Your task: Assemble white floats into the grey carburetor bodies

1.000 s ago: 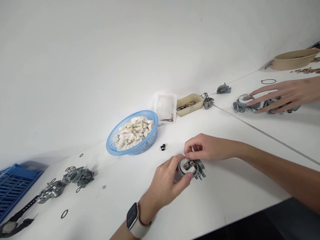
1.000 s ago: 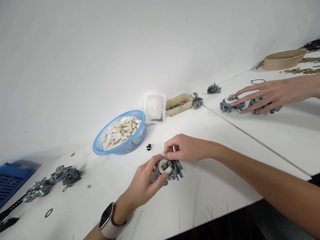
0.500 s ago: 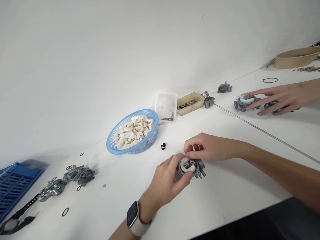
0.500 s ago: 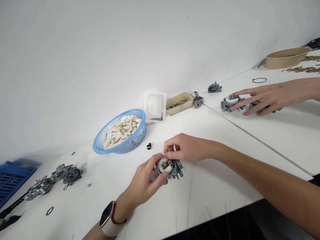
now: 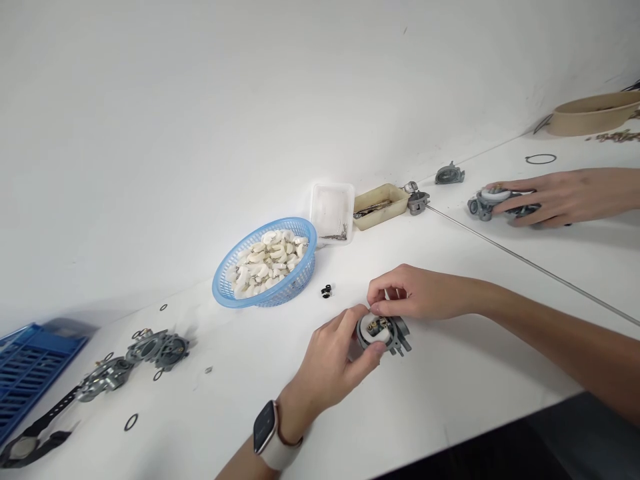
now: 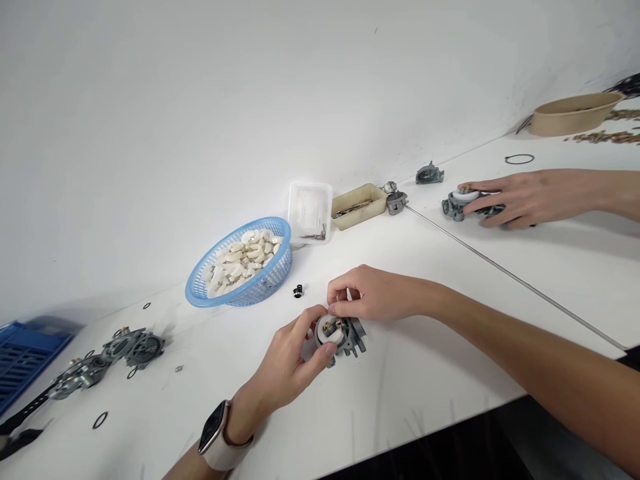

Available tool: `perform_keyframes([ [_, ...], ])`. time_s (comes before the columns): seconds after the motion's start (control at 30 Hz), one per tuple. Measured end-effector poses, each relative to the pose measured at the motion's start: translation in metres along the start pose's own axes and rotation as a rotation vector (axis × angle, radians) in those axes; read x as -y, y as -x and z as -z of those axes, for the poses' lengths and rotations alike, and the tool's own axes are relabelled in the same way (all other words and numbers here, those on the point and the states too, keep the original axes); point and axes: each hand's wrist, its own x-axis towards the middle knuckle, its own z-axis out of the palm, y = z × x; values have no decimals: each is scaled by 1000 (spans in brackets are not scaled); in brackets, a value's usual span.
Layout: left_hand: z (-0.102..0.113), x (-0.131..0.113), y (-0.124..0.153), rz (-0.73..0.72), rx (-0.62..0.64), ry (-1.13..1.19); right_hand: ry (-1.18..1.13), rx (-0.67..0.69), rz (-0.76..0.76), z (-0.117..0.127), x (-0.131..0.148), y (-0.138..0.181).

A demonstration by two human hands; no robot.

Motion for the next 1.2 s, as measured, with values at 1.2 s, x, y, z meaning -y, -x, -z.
perform_keyframes([
  [1.2, 0, 1, -1, 1, 14, 7, 20, 1, -5, 0, 6, 2],
])
